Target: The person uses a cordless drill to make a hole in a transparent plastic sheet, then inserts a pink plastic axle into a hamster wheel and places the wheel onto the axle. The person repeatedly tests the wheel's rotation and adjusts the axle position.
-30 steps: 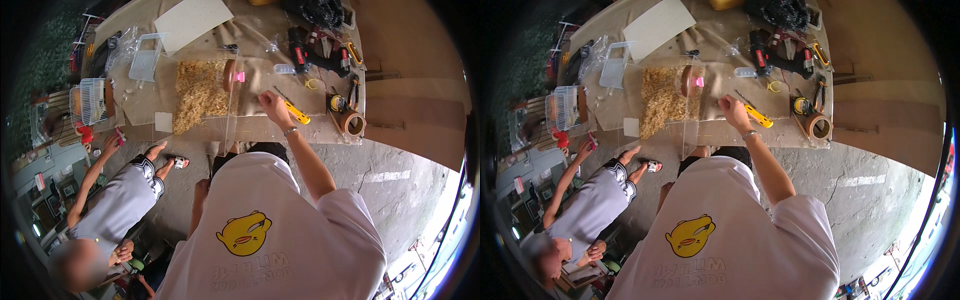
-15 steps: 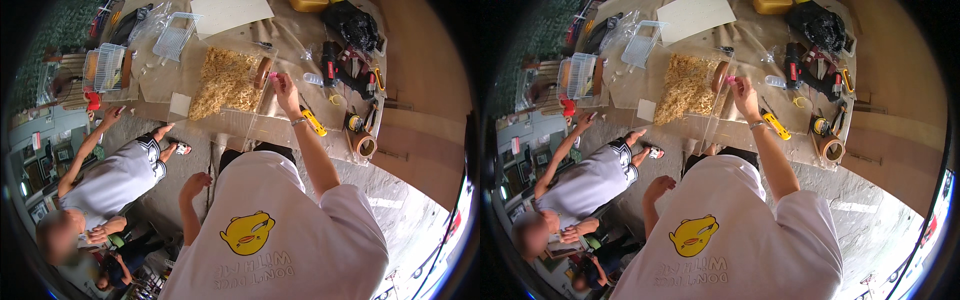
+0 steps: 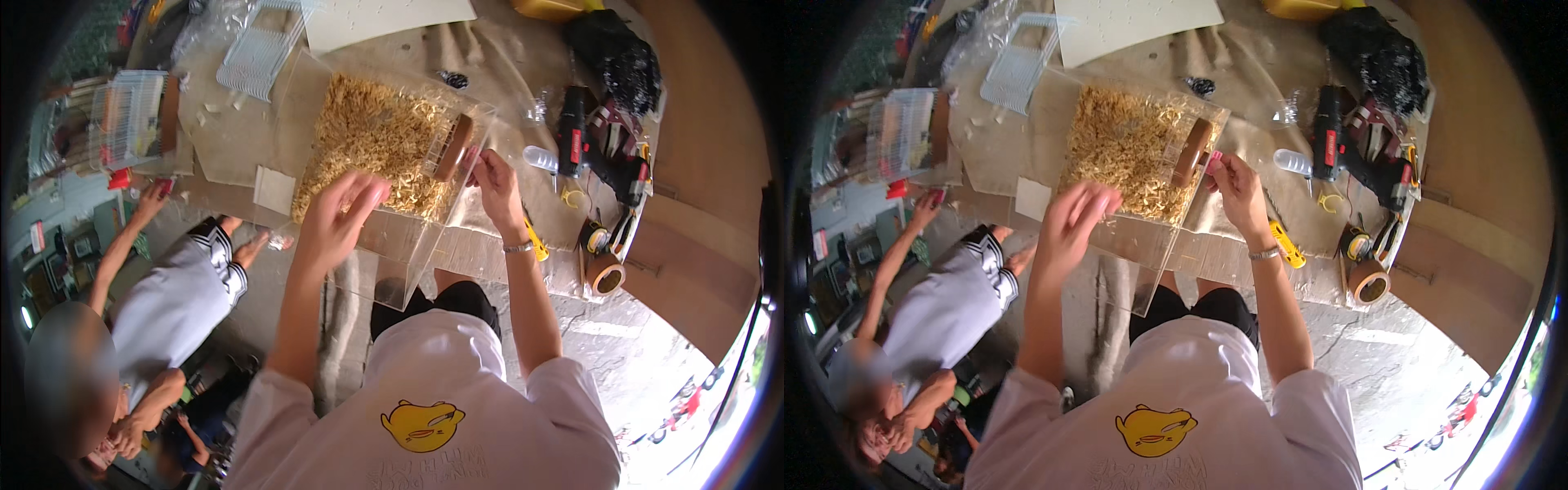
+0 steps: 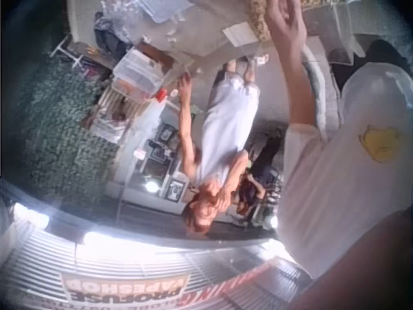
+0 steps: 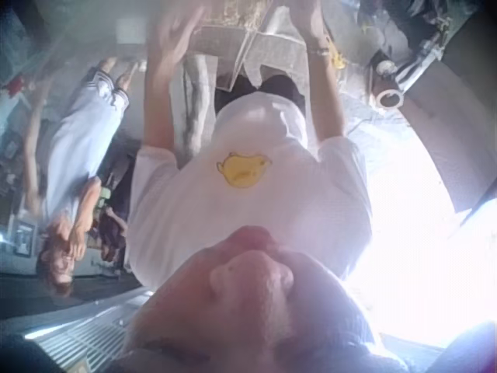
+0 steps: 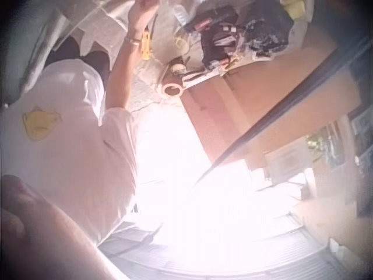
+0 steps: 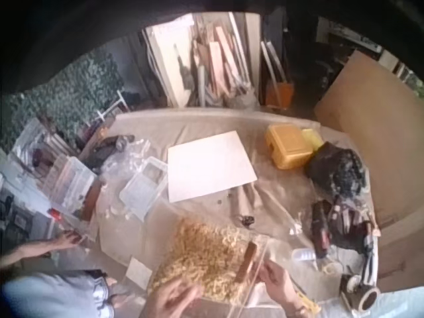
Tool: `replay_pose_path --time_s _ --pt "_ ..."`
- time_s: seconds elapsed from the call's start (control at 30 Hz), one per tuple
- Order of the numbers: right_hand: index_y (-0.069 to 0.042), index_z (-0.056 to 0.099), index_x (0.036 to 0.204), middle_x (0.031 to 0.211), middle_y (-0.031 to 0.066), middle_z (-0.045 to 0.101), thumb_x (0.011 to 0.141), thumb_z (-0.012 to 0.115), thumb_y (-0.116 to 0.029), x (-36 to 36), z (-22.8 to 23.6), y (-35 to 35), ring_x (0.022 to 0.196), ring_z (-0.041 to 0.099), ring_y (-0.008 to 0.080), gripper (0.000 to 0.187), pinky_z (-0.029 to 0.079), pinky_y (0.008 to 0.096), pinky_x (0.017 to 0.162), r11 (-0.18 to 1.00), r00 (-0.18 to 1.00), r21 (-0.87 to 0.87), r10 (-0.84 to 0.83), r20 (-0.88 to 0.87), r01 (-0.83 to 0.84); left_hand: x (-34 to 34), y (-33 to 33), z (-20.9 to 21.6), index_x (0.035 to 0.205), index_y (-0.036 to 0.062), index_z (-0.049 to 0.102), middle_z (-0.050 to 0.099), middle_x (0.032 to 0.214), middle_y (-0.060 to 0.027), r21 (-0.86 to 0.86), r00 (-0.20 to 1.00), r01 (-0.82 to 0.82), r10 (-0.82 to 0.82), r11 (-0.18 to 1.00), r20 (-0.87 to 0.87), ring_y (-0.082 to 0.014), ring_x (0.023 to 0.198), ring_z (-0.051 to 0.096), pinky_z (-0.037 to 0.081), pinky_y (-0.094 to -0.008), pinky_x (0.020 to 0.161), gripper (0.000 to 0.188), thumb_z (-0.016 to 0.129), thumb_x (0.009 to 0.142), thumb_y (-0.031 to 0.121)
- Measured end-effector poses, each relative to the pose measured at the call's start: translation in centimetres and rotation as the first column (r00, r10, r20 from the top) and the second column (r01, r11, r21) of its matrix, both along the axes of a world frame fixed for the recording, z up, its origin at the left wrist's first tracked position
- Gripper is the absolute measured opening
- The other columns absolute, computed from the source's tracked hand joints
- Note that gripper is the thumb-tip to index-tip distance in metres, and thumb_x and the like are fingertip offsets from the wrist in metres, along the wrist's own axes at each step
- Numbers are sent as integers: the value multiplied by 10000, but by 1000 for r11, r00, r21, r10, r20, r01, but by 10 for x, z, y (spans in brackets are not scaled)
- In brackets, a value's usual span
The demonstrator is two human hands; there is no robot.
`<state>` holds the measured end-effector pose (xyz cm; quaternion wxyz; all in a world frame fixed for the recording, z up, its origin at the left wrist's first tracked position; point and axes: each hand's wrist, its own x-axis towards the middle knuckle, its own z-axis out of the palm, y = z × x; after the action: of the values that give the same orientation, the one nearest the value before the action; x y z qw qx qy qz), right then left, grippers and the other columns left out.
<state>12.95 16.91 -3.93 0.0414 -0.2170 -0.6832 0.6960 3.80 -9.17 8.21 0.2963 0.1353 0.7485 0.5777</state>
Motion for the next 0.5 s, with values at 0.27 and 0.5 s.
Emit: replay_pose_path --time_s 0.27,0.5 --pt "26 633 1094 867 52 700 1043 576 -63 2 -1 -2 773 650 103 117 533 263 722 985 999 169 -11 -32 16 -72 83 -70 1156 61 733 763 1052 -118 -257 927 375 -368 891 76 -199 886 711 571 -383 820 218 644 958 46" --pt "40 598 1171 905 61 714 1064 545 -65 2 2 -1 803 661 105 159 528 258 729 955 999 294 39 28 -45 -69 98 -90 1101 21 745 775 988 -130 -179 932 353 -327 919 159 -157 838 711 566 -352 766 227 680 899 -58"
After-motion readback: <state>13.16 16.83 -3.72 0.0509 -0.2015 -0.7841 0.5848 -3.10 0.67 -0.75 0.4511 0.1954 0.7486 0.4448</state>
